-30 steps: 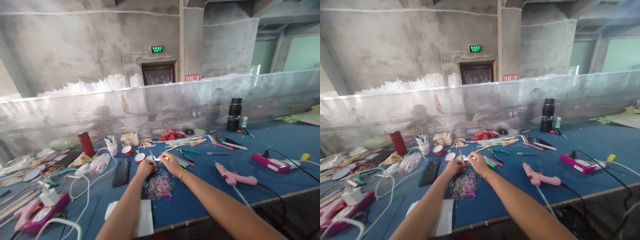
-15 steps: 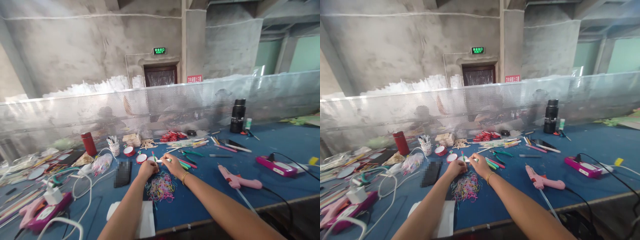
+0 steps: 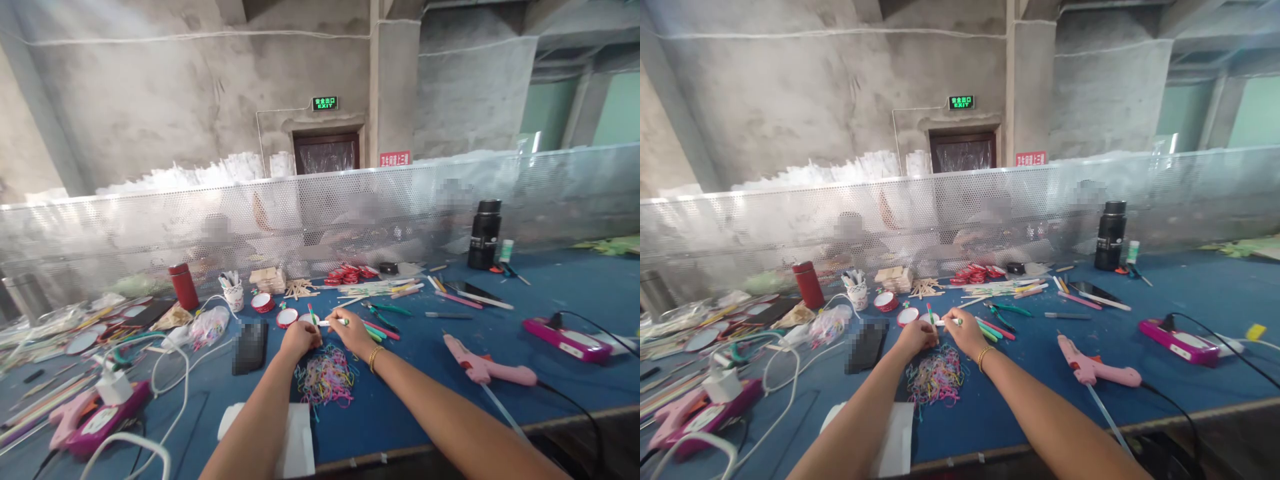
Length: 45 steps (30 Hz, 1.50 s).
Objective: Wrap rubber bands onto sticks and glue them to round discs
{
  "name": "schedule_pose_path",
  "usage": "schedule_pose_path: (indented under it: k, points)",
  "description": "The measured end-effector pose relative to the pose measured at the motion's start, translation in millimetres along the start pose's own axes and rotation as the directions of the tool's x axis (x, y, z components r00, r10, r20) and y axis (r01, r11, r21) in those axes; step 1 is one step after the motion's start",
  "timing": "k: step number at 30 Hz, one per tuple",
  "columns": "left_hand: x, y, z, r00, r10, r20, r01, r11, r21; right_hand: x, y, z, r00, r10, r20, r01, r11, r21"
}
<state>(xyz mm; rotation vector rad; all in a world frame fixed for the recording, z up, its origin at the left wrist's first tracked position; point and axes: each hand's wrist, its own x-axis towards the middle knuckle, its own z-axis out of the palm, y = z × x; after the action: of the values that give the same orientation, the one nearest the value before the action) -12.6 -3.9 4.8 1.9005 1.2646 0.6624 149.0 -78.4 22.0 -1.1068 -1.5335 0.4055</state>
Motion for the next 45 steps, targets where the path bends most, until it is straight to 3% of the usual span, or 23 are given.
schedule_pose_path:
  k: [45]
  points:
    - [-8,10,-1.9,1.0,-0.006,-0.003,0.006,1.0,0.001,-1,0,-1,1.0,0.009,0.0,-0.009,1.0,0.008]
